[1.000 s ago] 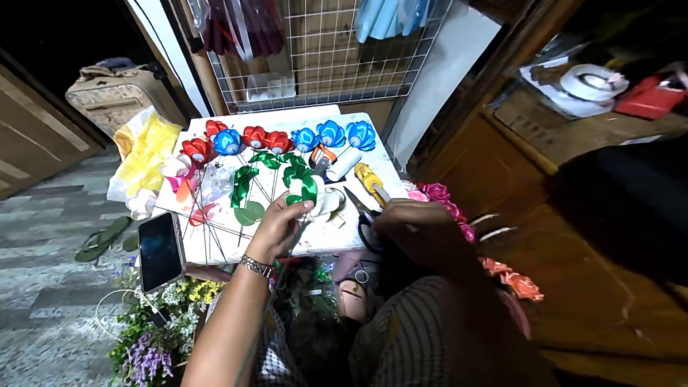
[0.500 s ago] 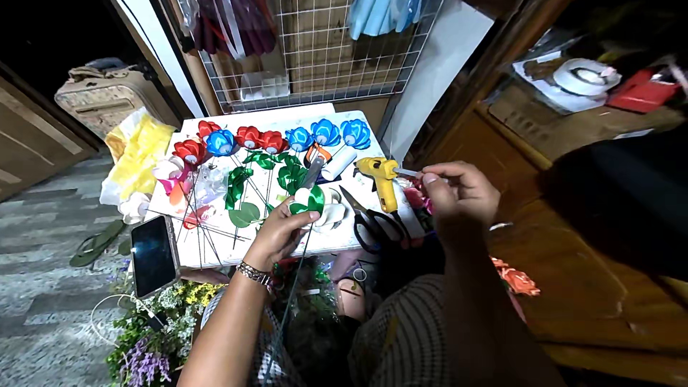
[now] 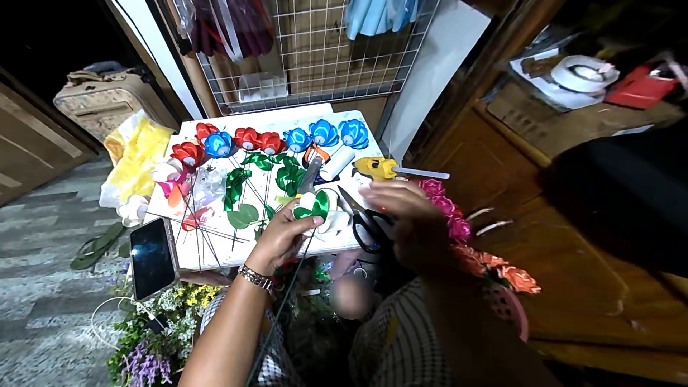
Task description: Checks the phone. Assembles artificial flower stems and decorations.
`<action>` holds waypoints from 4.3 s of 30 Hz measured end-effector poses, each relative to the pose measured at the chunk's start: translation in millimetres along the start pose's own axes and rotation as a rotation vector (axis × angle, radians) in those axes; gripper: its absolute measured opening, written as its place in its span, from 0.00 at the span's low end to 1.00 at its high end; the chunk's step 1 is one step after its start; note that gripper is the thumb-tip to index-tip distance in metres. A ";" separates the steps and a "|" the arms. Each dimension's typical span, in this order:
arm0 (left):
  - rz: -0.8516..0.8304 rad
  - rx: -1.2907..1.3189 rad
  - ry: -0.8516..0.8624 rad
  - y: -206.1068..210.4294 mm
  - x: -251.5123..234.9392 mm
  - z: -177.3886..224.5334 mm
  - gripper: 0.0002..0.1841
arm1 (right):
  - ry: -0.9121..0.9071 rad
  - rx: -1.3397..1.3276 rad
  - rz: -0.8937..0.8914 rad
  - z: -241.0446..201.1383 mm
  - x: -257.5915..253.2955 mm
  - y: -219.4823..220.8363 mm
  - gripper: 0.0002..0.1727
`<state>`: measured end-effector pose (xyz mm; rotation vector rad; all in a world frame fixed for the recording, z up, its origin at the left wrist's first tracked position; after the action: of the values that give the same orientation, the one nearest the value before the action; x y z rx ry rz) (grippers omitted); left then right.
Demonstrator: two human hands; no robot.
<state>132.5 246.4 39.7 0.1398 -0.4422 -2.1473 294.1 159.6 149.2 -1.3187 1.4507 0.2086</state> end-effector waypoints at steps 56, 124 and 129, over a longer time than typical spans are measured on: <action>0.047 -0.081 0.096 -6.9 4.7 7.9 0.12 | 0.249 -0.319 -0.151 28.9 6.7 81.5 0.46; 0.043 -0.083 0.068 -10.9 2.2 4.0 0.11 | 0.168 -0.179 -0.225 18.2 5.2 84.1 0.36; 0.053 -0.044 0.102 -13.3 5.0 7.4 0.14 | 0.165 -0.145 -0.212 18.3 5.3 84.6 0.34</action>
<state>117.5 251.2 42.1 0.2096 -0.3361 -2.0859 239.8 200.4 95.3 -1.6286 1.4403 0.0670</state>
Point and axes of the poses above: each hand's wrist, its own x-axis away from the middle knuckle, its own y-axis out of the palm, z = x × y, the point moved 10 cm from there along -x, towards the middle knuckle, and after that the axes turned 4 degrees about -z, right-handed, at the moved point
